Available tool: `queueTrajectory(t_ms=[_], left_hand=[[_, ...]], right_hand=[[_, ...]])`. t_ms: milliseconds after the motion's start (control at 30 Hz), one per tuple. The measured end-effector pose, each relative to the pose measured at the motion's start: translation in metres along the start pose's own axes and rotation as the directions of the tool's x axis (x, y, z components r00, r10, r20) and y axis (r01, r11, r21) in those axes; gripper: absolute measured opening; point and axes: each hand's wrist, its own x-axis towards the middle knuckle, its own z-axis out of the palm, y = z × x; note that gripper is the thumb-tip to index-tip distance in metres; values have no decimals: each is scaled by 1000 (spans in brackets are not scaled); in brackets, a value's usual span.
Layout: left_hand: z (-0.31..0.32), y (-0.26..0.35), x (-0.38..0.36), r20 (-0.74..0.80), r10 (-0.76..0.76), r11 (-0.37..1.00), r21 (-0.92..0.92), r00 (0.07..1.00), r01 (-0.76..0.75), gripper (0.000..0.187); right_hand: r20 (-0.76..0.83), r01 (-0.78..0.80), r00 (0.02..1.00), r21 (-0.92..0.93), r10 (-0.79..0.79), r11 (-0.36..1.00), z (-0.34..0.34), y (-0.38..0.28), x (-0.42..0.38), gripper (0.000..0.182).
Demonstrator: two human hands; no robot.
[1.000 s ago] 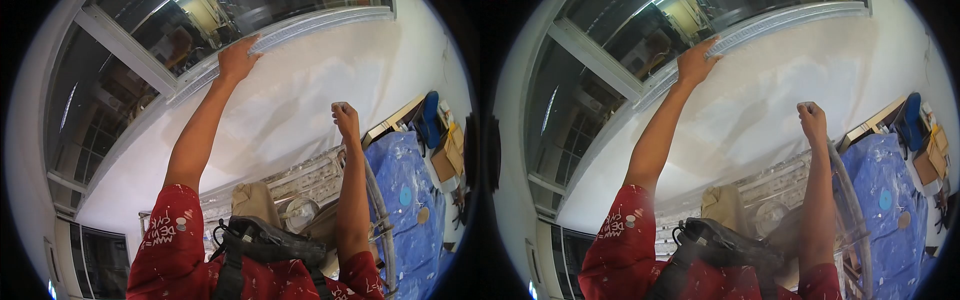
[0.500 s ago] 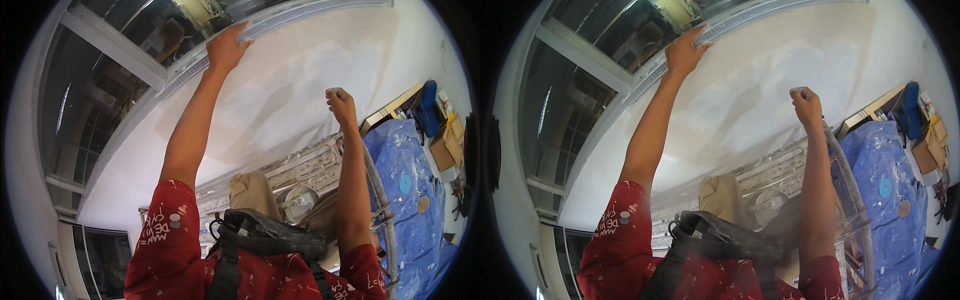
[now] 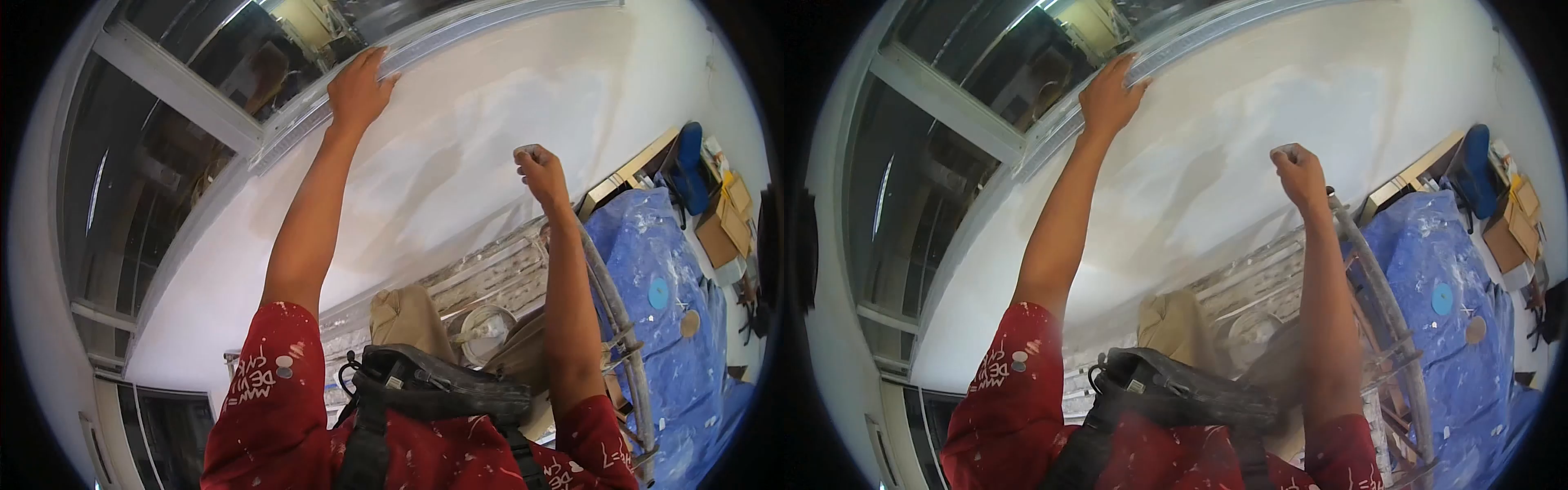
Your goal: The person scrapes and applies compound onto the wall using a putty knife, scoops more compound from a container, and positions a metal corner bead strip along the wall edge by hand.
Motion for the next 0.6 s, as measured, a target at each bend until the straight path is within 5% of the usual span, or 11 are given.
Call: queueTrajectory(t_ms=[267,600], left_hand=[[9,-9,2,58,31,998,55,998,-35,54],[1,4,0,-1,60,994,89,998,-60,48]], right_hand=[[-94,44,994,-179,-62,983,-9,-21,-20,33],[-72,-6,997,-72,1,997,-5,-27,-23,31]])
